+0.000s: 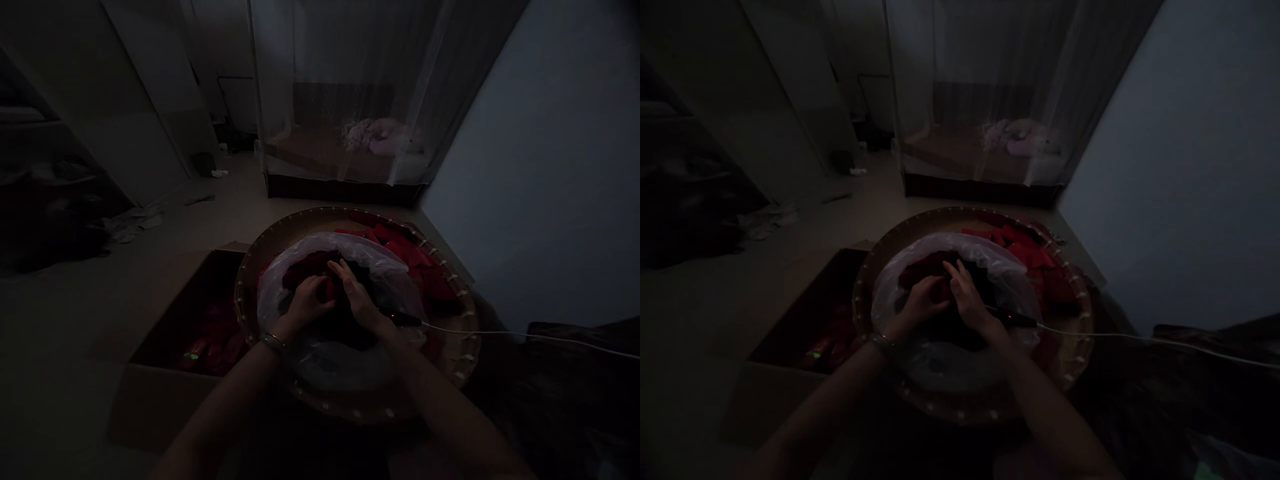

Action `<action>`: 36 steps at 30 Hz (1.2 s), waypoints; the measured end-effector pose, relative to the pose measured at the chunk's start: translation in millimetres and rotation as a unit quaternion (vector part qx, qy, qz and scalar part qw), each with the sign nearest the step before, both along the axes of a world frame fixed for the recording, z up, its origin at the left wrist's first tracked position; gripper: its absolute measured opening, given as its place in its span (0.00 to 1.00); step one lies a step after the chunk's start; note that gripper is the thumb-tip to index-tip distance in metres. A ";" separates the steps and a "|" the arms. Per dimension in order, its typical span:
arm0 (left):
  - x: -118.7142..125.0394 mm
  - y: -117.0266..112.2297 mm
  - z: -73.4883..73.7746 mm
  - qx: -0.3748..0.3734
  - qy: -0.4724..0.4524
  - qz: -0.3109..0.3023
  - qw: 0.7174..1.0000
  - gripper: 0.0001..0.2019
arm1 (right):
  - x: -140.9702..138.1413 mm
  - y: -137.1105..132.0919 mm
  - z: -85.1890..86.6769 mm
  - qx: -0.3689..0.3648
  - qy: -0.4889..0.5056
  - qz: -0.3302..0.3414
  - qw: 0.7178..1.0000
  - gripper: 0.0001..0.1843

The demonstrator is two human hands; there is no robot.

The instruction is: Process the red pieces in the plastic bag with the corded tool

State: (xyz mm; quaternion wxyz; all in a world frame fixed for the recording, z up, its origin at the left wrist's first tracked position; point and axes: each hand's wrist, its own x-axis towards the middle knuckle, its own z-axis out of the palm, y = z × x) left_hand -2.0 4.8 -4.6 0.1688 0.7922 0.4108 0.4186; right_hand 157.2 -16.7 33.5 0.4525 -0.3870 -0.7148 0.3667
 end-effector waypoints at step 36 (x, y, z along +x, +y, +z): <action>0.1 -1.6 -3.1 0.003 0.066 -0.014 0.998 0.41 | -3.1 2.0 -0.9 0.146 -0.225 -0.190 0.944 0.15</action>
